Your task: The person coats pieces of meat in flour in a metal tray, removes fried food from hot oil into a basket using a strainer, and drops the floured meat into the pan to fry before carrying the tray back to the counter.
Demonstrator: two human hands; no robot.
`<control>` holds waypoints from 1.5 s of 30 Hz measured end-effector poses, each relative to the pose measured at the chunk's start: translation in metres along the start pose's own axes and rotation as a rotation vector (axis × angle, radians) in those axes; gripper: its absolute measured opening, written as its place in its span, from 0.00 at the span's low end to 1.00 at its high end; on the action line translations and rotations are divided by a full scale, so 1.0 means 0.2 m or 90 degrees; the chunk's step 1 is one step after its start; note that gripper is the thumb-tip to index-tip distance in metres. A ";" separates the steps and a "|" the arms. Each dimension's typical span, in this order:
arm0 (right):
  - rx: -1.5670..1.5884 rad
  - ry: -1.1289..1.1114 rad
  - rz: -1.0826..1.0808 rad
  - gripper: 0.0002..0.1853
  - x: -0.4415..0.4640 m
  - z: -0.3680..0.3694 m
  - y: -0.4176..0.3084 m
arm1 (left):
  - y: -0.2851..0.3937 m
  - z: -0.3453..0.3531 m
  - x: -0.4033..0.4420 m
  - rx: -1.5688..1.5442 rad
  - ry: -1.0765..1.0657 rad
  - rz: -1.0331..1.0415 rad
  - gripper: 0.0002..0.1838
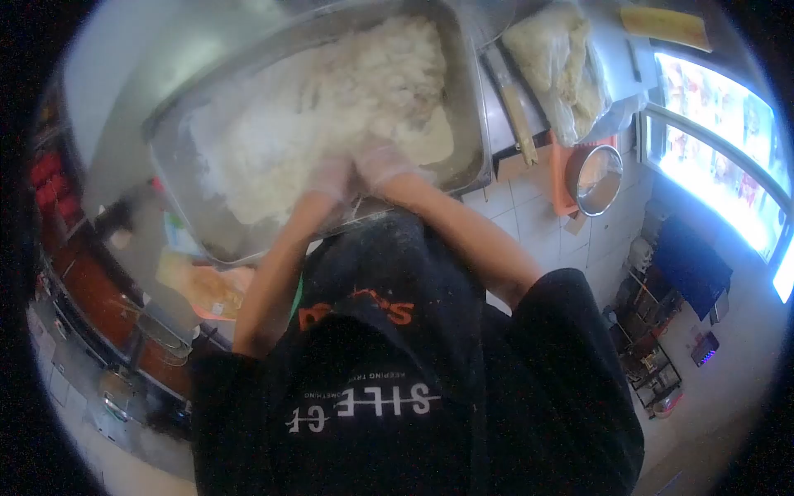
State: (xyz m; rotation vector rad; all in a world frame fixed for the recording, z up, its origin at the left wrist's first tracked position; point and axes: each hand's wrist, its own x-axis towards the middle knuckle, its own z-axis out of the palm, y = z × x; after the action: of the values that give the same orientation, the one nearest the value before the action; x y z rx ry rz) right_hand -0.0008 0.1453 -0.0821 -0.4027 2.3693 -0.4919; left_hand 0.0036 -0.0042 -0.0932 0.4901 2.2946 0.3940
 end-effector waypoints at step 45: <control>-0.303 0.097 0.093 0.14 0.15 -0.09 0.09 | -0.14 -0.13 -0.19 0.097 -0.099 -0.041 0.20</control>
State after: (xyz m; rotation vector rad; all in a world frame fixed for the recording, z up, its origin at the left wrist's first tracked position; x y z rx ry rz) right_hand -0.0375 0.1526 -0.0939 -0.4088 2.6337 0.1212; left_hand 0.0027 -0.0494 -0.0648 0.5025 2.1917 0.1432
